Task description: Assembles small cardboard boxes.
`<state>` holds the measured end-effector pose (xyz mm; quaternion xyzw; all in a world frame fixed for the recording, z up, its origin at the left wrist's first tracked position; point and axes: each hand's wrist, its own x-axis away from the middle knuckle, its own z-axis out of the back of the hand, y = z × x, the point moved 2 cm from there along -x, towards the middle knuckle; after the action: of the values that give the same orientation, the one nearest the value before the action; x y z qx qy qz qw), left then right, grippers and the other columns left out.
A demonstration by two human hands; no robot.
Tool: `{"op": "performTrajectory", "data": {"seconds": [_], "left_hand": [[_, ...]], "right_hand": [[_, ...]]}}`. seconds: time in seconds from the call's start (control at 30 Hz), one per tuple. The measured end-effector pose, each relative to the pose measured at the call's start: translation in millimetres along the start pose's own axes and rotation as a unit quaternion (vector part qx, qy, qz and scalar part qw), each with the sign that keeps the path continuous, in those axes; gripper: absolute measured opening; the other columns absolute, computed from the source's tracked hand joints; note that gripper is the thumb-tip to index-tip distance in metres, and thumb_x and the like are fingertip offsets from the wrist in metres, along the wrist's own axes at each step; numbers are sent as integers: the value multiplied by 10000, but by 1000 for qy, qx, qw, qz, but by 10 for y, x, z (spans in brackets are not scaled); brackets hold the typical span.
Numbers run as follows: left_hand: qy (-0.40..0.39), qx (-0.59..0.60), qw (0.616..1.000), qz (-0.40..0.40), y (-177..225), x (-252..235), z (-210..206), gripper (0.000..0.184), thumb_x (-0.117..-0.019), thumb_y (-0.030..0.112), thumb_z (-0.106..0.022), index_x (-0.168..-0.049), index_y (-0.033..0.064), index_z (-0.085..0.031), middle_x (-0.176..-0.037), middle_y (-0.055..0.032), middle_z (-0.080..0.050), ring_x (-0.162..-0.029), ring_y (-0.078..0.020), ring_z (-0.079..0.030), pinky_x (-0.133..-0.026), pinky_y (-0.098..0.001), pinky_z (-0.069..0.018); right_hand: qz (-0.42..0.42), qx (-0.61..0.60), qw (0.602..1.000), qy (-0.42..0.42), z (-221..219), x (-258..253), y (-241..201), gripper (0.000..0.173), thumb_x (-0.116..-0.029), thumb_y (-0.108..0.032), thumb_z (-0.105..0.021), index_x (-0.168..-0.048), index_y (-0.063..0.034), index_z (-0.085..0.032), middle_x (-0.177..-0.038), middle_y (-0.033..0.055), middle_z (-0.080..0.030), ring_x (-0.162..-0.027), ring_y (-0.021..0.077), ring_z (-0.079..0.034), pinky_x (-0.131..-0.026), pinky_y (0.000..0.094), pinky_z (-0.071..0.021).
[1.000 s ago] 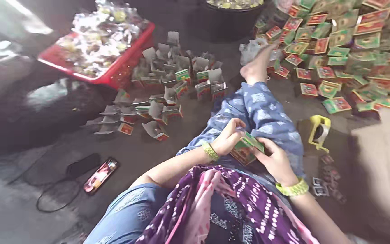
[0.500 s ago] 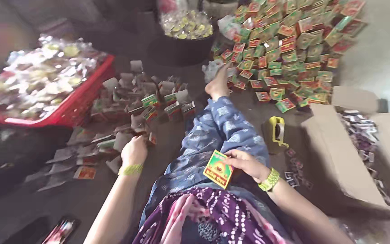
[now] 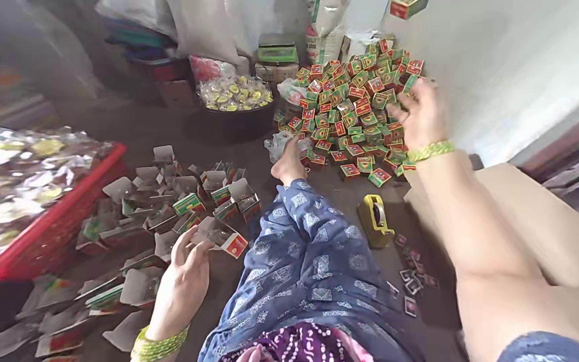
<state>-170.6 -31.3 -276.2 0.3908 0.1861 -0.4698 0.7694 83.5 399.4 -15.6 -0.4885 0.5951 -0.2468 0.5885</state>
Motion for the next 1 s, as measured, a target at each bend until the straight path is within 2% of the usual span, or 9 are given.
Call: {"op": "performTrajectory", "data": {"seconds": [0.13,0.27,0.47,0.53,0.63,0.77,0.83,0.9,1.0], "left_hand": [[6,188,979,-78,162,-142,-75,187,-1075,210,-421,-1080,180,-606,-1522,-109,-427,-1443,-202,-404,-1138,-351,-426],[-73,414,905,-66,347,-260,-262,265,-1083,328,-381,-1070,272,-640,-1492,0,-468,-1437,-208,-386,-1167,-391,-371],[-246,688,679,67,809,-199,-766,290,-1027,320,-428,-926,245,-690,-1345,-43,-633,-1330,-253,-530,-1112,-439,-435],[-309,697,639,107,948,-62,-953,295,-1027,330,-419,-1033,196,-682,-1354,-93,-631,-1321,-285,-539,-1102,-464,-439],[-342,649,658,167,1067,104,-1093,611,-1042,531,-357,-1427,69,-467,-1365,-117,-629,-1250,-250,-604,-1041,-443,-512],[-327,583,696,262,1059,337,-1030,1087,-902,845,-66,-1512,-16,-327,-1368,-44,-616,-1223,-99,-610,-1030,-339,-530],[-372,571,713,162,910,536,-1051,1187,-840,895,-341,-1546,-53,-235,-1461,-80,-548,-1325,-108,-544,-1115,-345,-474],[-408,500,759,84,918,584,-1026,1151,-771,635,-794,-1496,-84,-262,-1373,-104,-598,-1246,-88,-600,-1078,-296,-516],[-405,413,812,71,1032,557,-1014,999,-707,327,-921,-1439,-75,-372,-1273,-82,-664,-1151,-51,-649,-1028,-256,-541]], "right_hand": [[-85,171,966,-174,-34,1027,548,485,-961,-194,-695,-1383,-37,-516,-1217,146,-664,-948,229,-711,-807,416,-616],[-123,263,910,-297,378,1853,1338,528,-884,-222,-768,-1339,-18,-592,-1352,141,-624,-1165,223,-663,-963,383,-590],[-260,299,903,-166,1321,2288,1648,414,-929,-141,-730,-1309,-18,-619,-1255,162,-667,-941,222,-730,-828,396,-634],[-240,354,897,-114,1680,2302,1683,373,-931,-140,-720,-1273,-12,-644,-1236,166,-673,-948,227,-722,-836,411,-625],[-215,465,855,-83,2215,2314,1672,339,-936,-159,-699,-1243,-18,-671,-1238,160,-682,-1084,232,-686,-952,422,-572],[-292,566,765,-101,2708,2445,1667,329,-966,-175,-685,-1250,-10,-668,-1241,179,-690,-1201,285,-645,-1071,476,-485],[-338,594,715,-144,2806,2548,1742,350,-975,-183,-677,-1273,0,-657,-1241,230,-679,-1210,362,-634,-1075,548,-465],[-367,602,679,-204,2822,2674,1881,389,-970,-174,-673,-1315,3,-639,-1268,261,-659,-1235,408,-614,-1083,586,-448],[-365,580,667,-290,2756,2873,2108,379,-937,-242,-721,-1234,-8,-695,-1220,241,-682,-1178,403,-637,-1049,598,-470]]}}
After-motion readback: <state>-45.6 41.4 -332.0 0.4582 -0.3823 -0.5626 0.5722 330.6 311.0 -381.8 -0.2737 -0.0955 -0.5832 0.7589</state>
